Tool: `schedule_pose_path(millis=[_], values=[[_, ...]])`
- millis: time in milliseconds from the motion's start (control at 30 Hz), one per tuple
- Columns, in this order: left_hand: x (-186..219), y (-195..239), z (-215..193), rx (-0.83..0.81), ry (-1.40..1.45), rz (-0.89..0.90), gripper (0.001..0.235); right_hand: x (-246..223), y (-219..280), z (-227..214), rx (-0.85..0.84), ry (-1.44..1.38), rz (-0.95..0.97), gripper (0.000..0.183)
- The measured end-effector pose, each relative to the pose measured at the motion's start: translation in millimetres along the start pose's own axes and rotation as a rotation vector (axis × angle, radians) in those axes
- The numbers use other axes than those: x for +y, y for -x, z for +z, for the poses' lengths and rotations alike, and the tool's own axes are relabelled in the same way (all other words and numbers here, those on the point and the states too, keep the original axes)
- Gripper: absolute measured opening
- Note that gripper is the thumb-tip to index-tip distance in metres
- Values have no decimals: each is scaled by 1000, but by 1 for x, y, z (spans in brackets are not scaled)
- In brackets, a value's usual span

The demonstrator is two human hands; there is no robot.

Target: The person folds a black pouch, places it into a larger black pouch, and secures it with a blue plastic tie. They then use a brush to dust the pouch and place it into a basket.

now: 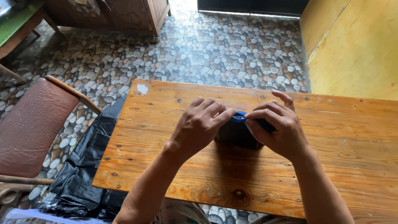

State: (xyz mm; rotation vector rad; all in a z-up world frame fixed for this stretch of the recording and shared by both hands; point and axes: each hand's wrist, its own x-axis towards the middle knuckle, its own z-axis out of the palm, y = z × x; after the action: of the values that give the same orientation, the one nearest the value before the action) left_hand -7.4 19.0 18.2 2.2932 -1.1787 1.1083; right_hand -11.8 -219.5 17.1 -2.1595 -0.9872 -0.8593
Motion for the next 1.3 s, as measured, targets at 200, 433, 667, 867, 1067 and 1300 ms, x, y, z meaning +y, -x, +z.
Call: schedule_pose_path(millis=[200,433,667,867,1067,1300], values=[[-3,-6,-3,94,37,51,18,-2,-2,1,17,-7,0,6],[-14,-6,5,133,101,100,17,-1,-1,3,18,-13,-2,8],[-20,-6,11,104,141,116,18,-1,-1,3,23,-12,11,10],[-20,-4,11,75,110,100,17,2,0,3,27,-14,14,10],[-22,-4,14,62,94,95,19,3,2,3,4,-3,3,8],[-20,-4,12,49,76,87,14,3,1,-1,-65,25,-4,16]])
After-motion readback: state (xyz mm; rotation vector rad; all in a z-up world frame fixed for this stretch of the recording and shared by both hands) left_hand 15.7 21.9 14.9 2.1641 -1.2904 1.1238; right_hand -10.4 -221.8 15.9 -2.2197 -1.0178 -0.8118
